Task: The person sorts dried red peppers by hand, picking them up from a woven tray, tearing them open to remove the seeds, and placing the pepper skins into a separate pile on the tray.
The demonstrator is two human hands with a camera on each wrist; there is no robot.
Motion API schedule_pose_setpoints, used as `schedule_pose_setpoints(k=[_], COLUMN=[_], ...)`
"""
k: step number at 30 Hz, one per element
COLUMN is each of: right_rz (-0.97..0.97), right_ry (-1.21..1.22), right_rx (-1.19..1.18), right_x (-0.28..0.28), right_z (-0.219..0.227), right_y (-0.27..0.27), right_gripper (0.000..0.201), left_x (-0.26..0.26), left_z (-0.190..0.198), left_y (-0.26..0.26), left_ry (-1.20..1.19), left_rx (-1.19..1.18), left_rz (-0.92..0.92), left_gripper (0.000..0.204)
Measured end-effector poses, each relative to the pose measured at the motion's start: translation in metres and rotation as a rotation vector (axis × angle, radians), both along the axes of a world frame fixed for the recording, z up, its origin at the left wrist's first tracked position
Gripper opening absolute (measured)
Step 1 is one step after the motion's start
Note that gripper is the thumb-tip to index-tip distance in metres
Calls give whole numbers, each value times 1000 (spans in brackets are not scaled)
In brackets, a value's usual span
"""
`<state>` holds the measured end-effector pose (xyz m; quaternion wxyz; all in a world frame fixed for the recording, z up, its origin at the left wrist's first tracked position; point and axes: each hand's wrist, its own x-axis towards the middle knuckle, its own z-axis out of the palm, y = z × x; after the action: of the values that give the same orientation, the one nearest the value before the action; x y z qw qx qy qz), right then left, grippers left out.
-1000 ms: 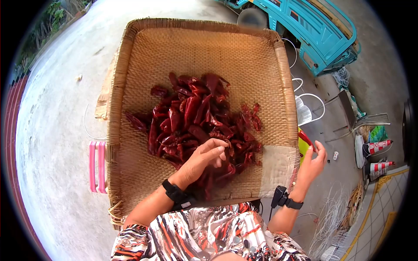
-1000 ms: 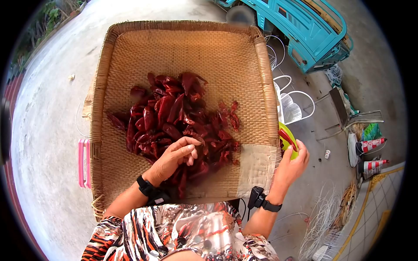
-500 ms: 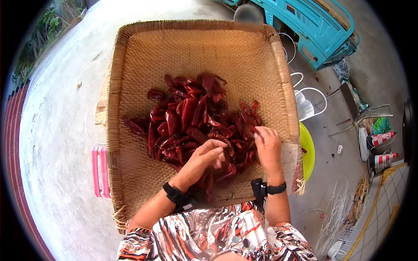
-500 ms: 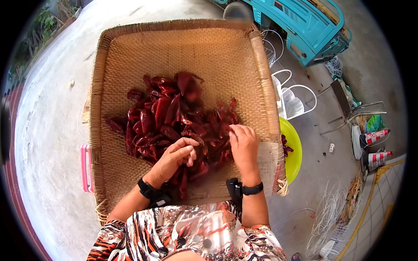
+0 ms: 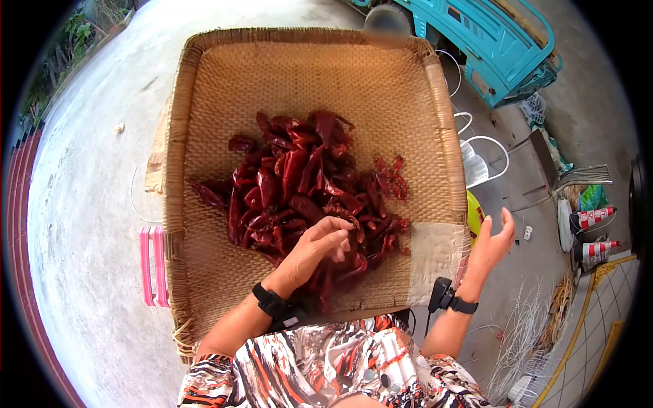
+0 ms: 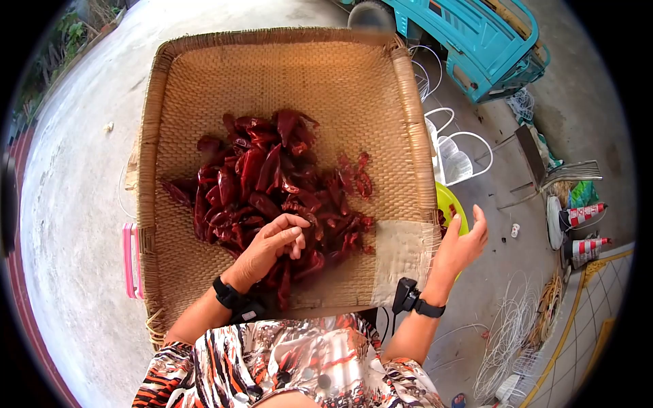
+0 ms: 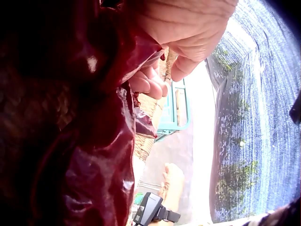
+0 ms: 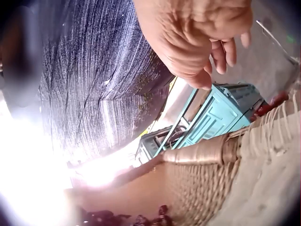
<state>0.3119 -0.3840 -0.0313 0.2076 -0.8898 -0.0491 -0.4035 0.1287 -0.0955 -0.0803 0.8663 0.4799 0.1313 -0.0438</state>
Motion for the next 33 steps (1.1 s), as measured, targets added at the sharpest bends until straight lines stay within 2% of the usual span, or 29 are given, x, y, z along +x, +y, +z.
schedule_pose_setpoints(k=[3,5,7,10,13,17,20,23,24,25,27,31,33], right_rz=[423,634,740,728,686,683,735,921,975,1040,1079,1035,1019], right_ry=[391,592,590,555,571,475,446,643,738,683,637,903,969], right_rx=[378,259,5,-179,-237,-167,-1,274,318,209,139,471,555], right_x=[-15,-31,-42,-41,-36,-32,-42,-65,-76,-82,-92,-101,-103], right_z=[-4,-13,-11,-28,-38,-42,-25,-9,-2,-4,-6,-20,-17], right_y=[34,73,104,131,145,142,133,126,126,124,125,123,119], right_gripper=[31,31,31,34,33,26,23,23,24,23,22,23,21], left_x=[0,0,0,0,1,0,1,1,1,2,1,1,2], left_z=[0,-2,-2,-2,-2,-4,4,5,5,4,1,-10,-9], left_y=[0,-1,0,-1,-1,-1,-2,-3,-3,-4,-4,0,1], left_ry=[-3,-2,1,9,6,1,19,33,35,25,7,-13,5], left_rx=[-8,-2,-2,-8,-8,-25,-15,-7,-5,-4,-1,-69,-104], left_rz=[2,4,6,8,10,10,25,36,38,45,59,15,-7], left_gripper=[27,26,26,25,25,25,26,27,27,26,23,17,15])
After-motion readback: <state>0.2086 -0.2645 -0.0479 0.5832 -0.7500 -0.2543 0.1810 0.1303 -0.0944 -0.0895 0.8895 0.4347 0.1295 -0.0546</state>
